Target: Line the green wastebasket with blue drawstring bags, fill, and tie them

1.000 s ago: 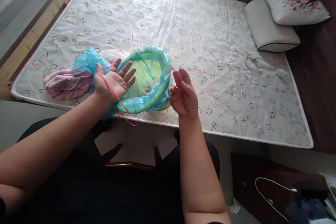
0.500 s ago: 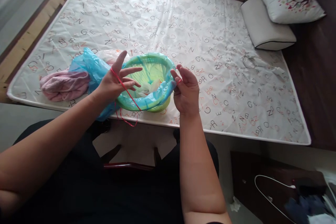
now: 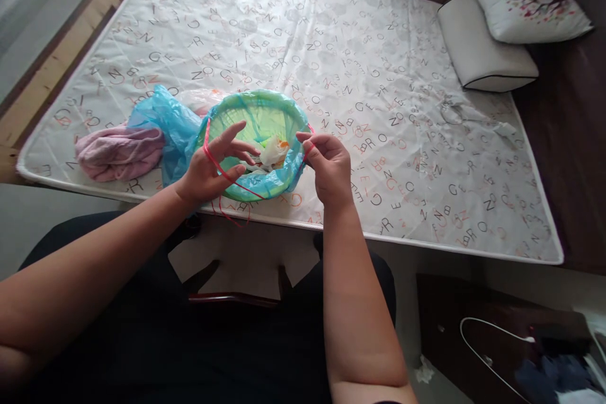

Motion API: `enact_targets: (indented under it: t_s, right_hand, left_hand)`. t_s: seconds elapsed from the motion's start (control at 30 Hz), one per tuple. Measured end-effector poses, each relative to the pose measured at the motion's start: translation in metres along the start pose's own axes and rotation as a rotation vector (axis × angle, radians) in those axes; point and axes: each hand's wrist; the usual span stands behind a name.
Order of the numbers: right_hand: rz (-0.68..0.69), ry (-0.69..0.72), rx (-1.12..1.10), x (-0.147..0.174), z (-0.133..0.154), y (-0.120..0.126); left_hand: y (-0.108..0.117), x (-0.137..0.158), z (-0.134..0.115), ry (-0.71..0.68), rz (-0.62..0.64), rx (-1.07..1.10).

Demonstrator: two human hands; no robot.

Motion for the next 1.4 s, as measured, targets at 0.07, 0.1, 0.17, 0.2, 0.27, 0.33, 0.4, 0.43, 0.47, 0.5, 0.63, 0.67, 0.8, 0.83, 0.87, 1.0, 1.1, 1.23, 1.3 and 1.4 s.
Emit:
enact_targets:
  t_s: [0.07, 0.1, 0.17, 0.2, 0.27, 0.33, 0.4, 0.43, 0.47, 0.5, 0.63, 0.67, 0.8, 0.83, 0.87, 1.0, 1.1, 1.23, 1.3, 1.4]
  right_hand:
    - [0.0, -0.018, 0.004, 0.0, 0.002, 0.0]
    - [0.0, -0.023, 0.005, 0.0, 0.002, -0.001]
    - [-0.006, -0.027, 0.015, 0.001, 0.003, -0.001]
    - [-0.011, -0.026, 0.028, 0.001, 0.003, -0.002]
    - [-0.028, -0.025, 0.06, 0.001, 0.002, -0.003]
    - [-0.061, -0.025, 0.085, 0.001, 0.001, -0.003]
    - [-0.099, -0.031, 0.094, 0.001, 0.0, -0.003]
    - [-0.116, -0.039, 0.093, 0.0, -0.001, -0.003]
    - [-0.129, -0.05, 0.089, 0.0, -0.001, -0.002]
    - [-0.134, -0.062, 0.083, -0.001, -0.001, -0.001]
    - [-0.1, -0.101, 0.055, -0.003, -0.002, 0.001]
    - [-0.087, -0.107, 0.049, -0.003, -0.002, 0.002]
    - [-0.052, -0.132, 0.016, -0.005, -0.001, 0.004]
    - [-0.038, -0.141, 0.007, -0.005, -0.001, 0.004]
    - [-0.02, -0.151, 0.002, -0.005, 0.0, 0.004]
    - [0.049, -0.172, 0.023, -0.003, 0.003, 0.002]
    - [0.069, -0.155, 0.056, 0.0, 0.005, -0.001]
    - [0.069, -0.127, 0.138, 0.001, 0.004, -0.002]
    - [0.042, -0.133, 0.163, -0.001, 0.001, 0.0]
    - [-0.008, -0.173, 0.152, -0.005, -0.003, 0.004]
  left_hand:
    - [0.001, -0.001, 0.0, -0.054, -0.005, -0.065]
    - [0.001, -0.001, 0.0, -0.075, -0.01, -0.088]
    - [0.0, -0.002, -0.002, -0.109, -0.013, -0.104]
    - [-0.001, -0.003, -0.003, -0.116, -0.008, -0.097]
    - [-0.004, -0.005, -0.006, -0.092, 0.026, -0.069]
    - [-0.007, -0.009, -0.01, -0.019, 0.125, -0.041]
    - [-0.008, -0.015, -0.015, 0.076, 0.273, -0.046]
    - [-0.007, -0.018, -0.018, 0.126, 0.354, -0.064]
    - [-0.006, -0.021, -0.022, 0.173, 0.421, -0.084]
    - [-0.005, -0.024, -0.024, 0.213, 0.466, -0.104]
    - [0.0, -0.028, -0.029, 0.27, 0.473, -0.15]
    - [0.001, -0.028, -0.028, 0.274, 0.462, -0.157]
    - [0.002, -0.028, -0.016, 0.32, 0.347, -0.037]
    - [0.002, -0.029, -0.013, 0.331, 0.31, 0.021]
    - [0.001, -0.029, -0.01, 0.341, 0.281, 0.073]
    - [-0.001, -0.031, -0.006, 0.37, 0.148, 0.142]
    - [-0.002, -0.032, -0.009, 0.363, 0.025, 0.133]
    - [0.0, -0.03, -0.02, 0.276, 0.048, 0.025]
    - [0.0, -0.025, -0.025, 0.187, 0.093, -0.11]
    - [-0.002, -0.017, -0.025, 0.094, 0.15, -0.279]
Point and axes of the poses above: each hand's wrist, its own x-axis away from the middle knuckle, its own y-axis out of the back of the hand, z = x × y, and after that the axes turned 12 degrees about -z, right-handed
